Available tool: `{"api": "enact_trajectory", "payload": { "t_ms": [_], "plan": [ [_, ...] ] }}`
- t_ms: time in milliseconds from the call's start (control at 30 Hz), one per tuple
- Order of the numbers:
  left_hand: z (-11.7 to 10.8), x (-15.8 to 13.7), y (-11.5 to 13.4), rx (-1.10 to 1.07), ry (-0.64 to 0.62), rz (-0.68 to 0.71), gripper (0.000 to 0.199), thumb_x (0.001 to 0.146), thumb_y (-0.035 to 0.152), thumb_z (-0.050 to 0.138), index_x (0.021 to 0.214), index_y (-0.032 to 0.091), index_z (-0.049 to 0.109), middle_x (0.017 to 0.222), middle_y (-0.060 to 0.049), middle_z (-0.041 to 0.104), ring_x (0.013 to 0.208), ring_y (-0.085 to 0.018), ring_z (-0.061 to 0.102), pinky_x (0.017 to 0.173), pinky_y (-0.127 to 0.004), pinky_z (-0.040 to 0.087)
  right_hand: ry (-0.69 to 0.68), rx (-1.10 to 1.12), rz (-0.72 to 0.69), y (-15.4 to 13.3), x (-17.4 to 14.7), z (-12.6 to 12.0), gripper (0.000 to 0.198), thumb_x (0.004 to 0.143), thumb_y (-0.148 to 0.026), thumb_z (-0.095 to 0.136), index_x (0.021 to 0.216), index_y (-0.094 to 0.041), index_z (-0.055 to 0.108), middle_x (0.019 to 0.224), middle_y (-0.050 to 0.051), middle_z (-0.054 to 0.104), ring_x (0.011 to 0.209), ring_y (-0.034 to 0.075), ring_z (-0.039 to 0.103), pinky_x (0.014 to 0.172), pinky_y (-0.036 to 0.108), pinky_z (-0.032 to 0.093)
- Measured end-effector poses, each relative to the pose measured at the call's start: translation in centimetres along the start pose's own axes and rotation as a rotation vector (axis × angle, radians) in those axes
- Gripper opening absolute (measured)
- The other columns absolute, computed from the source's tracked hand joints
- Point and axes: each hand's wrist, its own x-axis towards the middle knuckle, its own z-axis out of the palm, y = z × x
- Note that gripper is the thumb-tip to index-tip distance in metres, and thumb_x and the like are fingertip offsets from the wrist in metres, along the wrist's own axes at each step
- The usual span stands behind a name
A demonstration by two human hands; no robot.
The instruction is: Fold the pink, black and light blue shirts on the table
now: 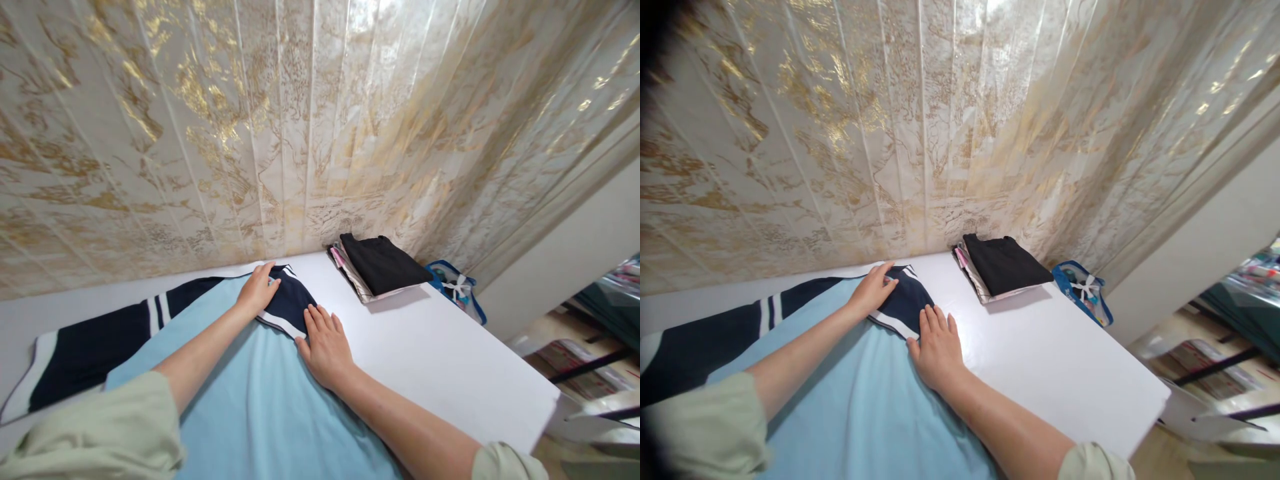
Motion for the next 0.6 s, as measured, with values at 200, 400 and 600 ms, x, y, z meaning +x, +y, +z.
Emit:
{"api": "enact_trajectory", "payload": {
  "t_ms": [200,400,600],
  "plan": [
    [-0.4,-8.4,-0.1,0.443,-0.282,0.264,0.054,0.092,0.051,0.043,0.140,0.025,0.047,0.150,-0.007,0.045,0.140,-0.027,0.036,0.116,-0.050,0.024,0.004,-0.037,-0.011,0.0,0.0,-0.2,0.059,0.097,-0.045,0.039,0.145,-0.010,0.041,0.153,0.011,0.035,0.144,0.026,0.023,0.117,0.046,0.016],
    [-1.2,-10.9,0.2,0.515,-0.314,0.234,0.056,0.095,0.052,0.038,0.144,0.026,0.043,0.154,-0.005,0.036,0.144,-0.025,0.029,0.117,-0.050,0.021,0.006,-0.032,-0.162,-2.0,4.2,-2.2,0.050,0.097,-0.026,0.037,0.143,-0.008,0.043,0.151,0.011,0.040,0.140,0.023,0.032,0.114,0.036,0.024],
    [-5.1,-14.1,-2.2,0.569,-0.299,0.140,0.059,0.094,0.055,0.038,0.147,0.030,0.037,0.156,-0.004,0.034,0.144,-0.026,0.029,0.117,-0.049,0.022,-0.125,-0.032,-0.099,-3.8,8.3,1.2,0.062,0.098,-0.046,0.035,0.150,-0.013,0.032,0.157,0.010,0.026,0.145,0.025,0.021,0.116,0.044,0.018]
  ]
}}
